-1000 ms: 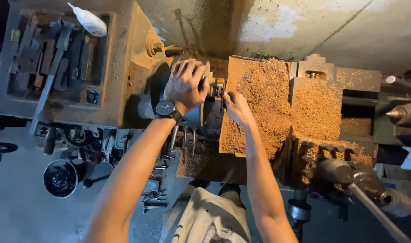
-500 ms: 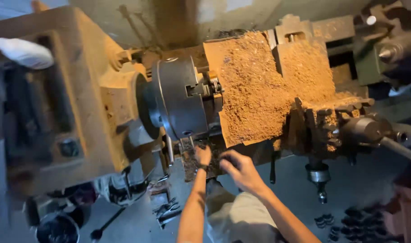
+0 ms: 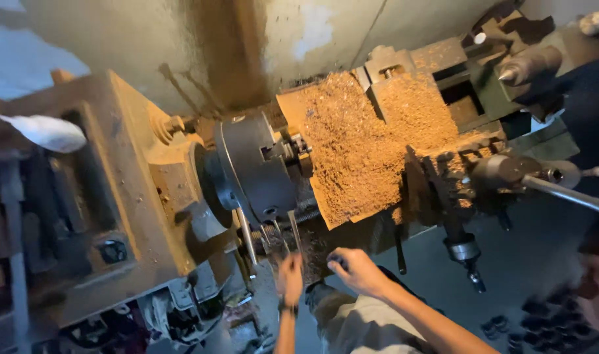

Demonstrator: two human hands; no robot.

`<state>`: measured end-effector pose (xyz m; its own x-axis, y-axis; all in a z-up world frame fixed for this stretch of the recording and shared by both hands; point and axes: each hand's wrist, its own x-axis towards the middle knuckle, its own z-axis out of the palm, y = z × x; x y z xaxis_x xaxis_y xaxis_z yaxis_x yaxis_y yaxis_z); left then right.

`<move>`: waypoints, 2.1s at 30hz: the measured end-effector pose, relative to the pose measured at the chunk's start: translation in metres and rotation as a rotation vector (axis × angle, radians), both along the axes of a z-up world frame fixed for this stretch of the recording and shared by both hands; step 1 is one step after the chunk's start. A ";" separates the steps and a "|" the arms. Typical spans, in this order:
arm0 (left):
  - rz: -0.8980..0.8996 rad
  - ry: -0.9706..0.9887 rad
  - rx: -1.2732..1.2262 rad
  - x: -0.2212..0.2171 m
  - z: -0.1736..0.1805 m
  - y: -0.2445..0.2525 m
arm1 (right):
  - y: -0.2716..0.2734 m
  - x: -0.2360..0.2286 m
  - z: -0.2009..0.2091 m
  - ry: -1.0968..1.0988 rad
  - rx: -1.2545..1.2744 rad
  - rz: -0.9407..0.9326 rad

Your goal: The person grinds a cylindrical metal part against a bench grinder, then walks to a lathe. They place the part into the lathe chuck, secure it with a tool, and proceed to tighten the chuck using a chuck key.

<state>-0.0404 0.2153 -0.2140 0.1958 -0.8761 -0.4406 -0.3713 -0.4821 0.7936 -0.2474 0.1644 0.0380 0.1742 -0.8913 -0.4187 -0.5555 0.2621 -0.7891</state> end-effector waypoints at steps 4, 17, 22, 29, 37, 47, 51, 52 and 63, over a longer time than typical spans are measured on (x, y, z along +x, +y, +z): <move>0.026 0.123 -0.267 0.017 0.029 0.100 | 0.023 0.005 -0.045 0.028 0.013 0.001; -0.572 -0.439 -0.768 -0.054 0.409 -0.179 | -0.084 -0.063 0.070 -0.964 -0.386 -0.181; -0.832 -1.120 -0.813 -0.079 0.449 -0.287 | -0.157 -0.052 -0.039 -0.637 -0.203 -0.548; -1.043 -1.293 -0.499 -0.080 0.433 -0.306 | -0.196 -0.025 -0.086 -0.644 -0.095 -0.331; -0.986 -1.172 -0.482 -0.075 0.424 -0.309 | -0.196 -0.032 -0.029 -0.592 0.408 -0.140; -0.993 -1.166 -0.479 -0.077 0.429 -0.309 | -0.221 -0.022 -0.087 -0.656 -0.041 -0.215; -1.003 -1.193 -0.494 -0.078 0.431 -0.309 | -0.247 -0.028 -0.054 -0.516 -0.108 -0.089; -1.008 -1.204 -0.490 -0.077 0.430 -0.309 | -0.249 -0.030 -0.053 -0.534 -0.121 -0.063; -1.010 -1.193 -0.490 -0.075 0.426 -0.309 | -0.193 -0.039 0.044 -0.333 0.279 0.003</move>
<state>-0.1157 -0.0935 0.2117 -0.5038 -0.8545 -0.1268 -0.8394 0.5189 -0.1616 -0.2868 -0.0282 0.0822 0.3431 -0.7510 -0.5641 -0.2835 0.4897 -0.8245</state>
